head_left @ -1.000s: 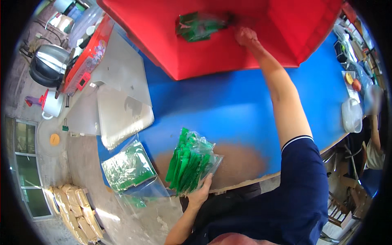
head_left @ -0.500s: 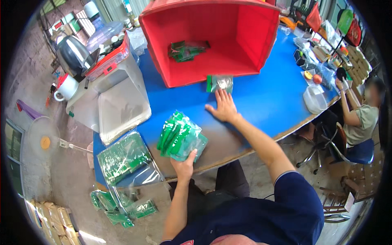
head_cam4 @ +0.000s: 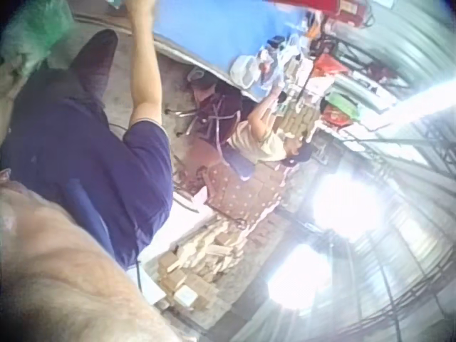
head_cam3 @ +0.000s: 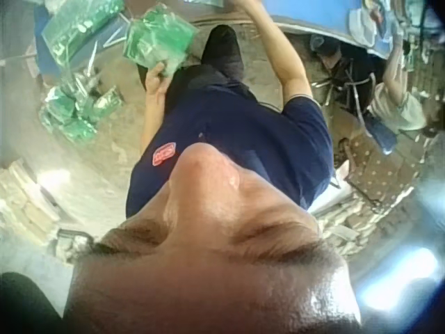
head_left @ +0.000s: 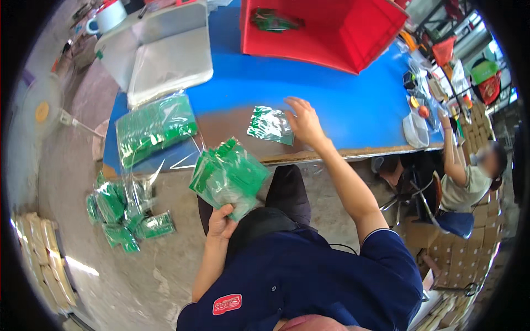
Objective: The recorder is sorting small green plastic bags from a red bin and packing them into a larger clear plastic bag.
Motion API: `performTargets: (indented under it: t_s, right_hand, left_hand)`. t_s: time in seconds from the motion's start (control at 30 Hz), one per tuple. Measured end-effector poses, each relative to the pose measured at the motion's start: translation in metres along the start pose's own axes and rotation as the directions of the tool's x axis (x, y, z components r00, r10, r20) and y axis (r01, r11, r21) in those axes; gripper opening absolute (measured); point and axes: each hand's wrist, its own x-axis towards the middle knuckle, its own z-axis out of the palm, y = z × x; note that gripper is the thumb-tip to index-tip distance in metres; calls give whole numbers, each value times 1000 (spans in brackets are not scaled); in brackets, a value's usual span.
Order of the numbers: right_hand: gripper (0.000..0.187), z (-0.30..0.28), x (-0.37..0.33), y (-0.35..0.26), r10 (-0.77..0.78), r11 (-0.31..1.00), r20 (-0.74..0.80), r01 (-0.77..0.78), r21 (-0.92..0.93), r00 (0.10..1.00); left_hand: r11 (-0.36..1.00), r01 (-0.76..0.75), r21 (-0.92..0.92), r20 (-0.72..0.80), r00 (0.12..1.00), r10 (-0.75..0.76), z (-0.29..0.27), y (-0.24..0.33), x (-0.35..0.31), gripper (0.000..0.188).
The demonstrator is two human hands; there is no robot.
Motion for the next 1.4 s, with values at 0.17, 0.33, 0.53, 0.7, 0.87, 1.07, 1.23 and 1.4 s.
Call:
performTargets:
  t_s: [0.17,0.33,0.53,0.7,0.87,1.07,1.23,1.4]
  right_hand:
    - [38,15,-30,-39,-12,996,252,33,-79,968]
    - [24,11,-56,-75,-33,940,381,-101,327,924]
    - [66,-3,-55,-87,324,582,605,-657,478,727]
    - [144,-25,-17,-103,35,538,296,-267,800,955]
    - [135,-4,0,-72,-19,657,262,-185,730,965]
    - [96,30,-24,-73,86,769,284,-245,590,955]
    - [88,25,-14,-63,2,814,236,-139,564,972]
    - [100,23,-8,-70,47,793,343,-244,559,938]
  left_hand:
    - [984,33,-173,30,999,-28,-20,-7,-6,80]
    - [995,20,-94,-54,998,-26,8,-22,22,65]
    - [974,-63,219,-151,984,97,29,-20,16,59]
    - [365,-438,822,319,884,342,82,39,56,66]
    - [70,-561,825,557,828,74,89,76,125,94]
    - [-141,-555,819,563,826,20,50,69,151,118]
    - [321,-503,803,474,864,168,79,55,149,126]
    - [483,-508,713,478,857,195,87,57,148,124]
